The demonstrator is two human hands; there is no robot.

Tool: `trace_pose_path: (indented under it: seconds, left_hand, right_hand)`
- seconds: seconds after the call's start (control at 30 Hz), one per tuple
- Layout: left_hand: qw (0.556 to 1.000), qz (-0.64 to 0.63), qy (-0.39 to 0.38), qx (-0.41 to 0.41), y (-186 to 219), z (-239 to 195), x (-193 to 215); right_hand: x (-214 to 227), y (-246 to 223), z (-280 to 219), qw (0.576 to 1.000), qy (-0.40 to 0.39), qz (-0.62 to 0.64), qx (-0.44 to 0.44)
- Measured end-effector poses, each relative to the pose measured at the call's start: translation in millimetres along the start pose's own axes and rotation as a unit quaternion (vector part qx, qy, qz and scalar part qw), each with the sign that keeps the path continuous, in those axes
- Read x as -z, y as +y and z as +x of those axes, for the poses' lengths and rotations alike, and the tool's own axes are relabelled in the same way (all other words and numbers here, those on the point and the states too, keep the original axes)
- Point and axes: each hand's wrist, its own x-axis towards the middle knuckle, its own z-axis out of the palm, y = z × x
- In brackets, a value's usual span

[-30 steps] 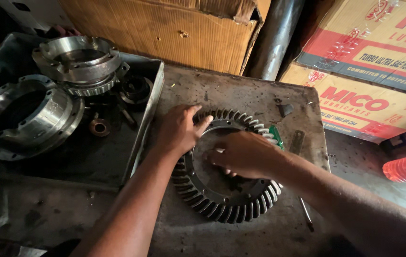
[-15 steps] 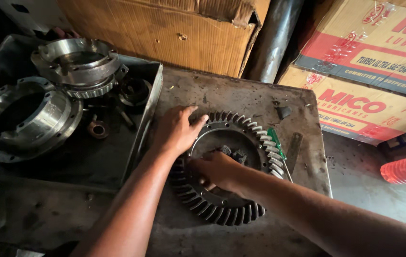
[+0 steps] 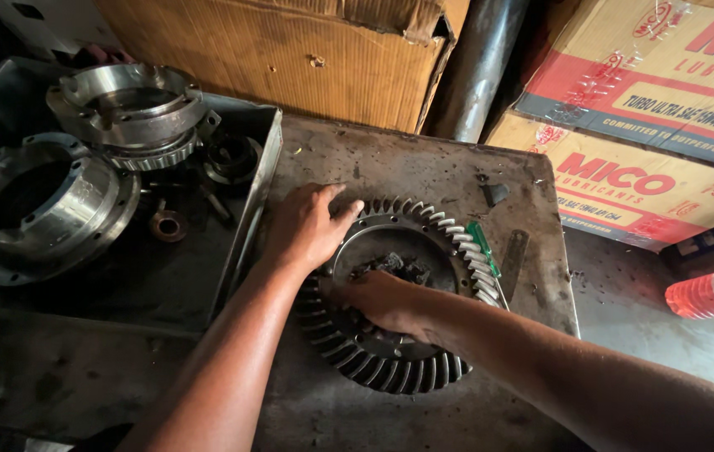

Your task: The person assembles a differential by placing internal gears and pins into a metal ring gear housing, using a screwdriver to align components, and wiping a gear part with a cloth.

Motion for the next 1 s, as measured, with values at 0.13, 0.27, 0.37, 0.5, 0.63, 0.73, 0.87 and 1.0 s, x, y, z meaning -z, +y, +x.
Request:
trace_pose_path:
  seconds: [0.13,0.27,0.37,0.5,0.63,0.73,0.87,1.0]
  left_hand:
    - [1.000,0.005,-0.002,-0.001,2,1,1]
    - [1.000,0.000,-0.006,0.004,2,1,1]
    - [1.000,-0.001,-0.002,-0.001,0,1,0]
    - [1.000,-0.003,-0.003,-0.006,-2,1,-4]
    - [1.000,-0.007,0.013,-0.018,-4,2,-5]
    - [1.000,0.000,0.010,-0.013,-3,2,-5]
    - [1.000,0.006,-0.003,-0.006,-1,3,-1]
    - [1.000,0.005,0.001,-0.011,1,1,0]
  right_hand:
    - [1,-1,-3,1.000,0.013,0.010,0.017]
    - [4,0,0,1.000,0.003,0.002,-0.003]
    - [1,3,2,1.000,0.018,0.023,0.008]
    - [-1,7,6,0.996,0.020,0.078,0.025]
    - [0,4,6,0.998,0.013,0.030,0.052]
    - [4,5,1,0.997,-0.003,-0.013,0.079]
    - [7,4,-1,0.993,-0.025,-0.050,0.108]
    - [5,10,-4,0.986,0.013,-0.091,0.140]
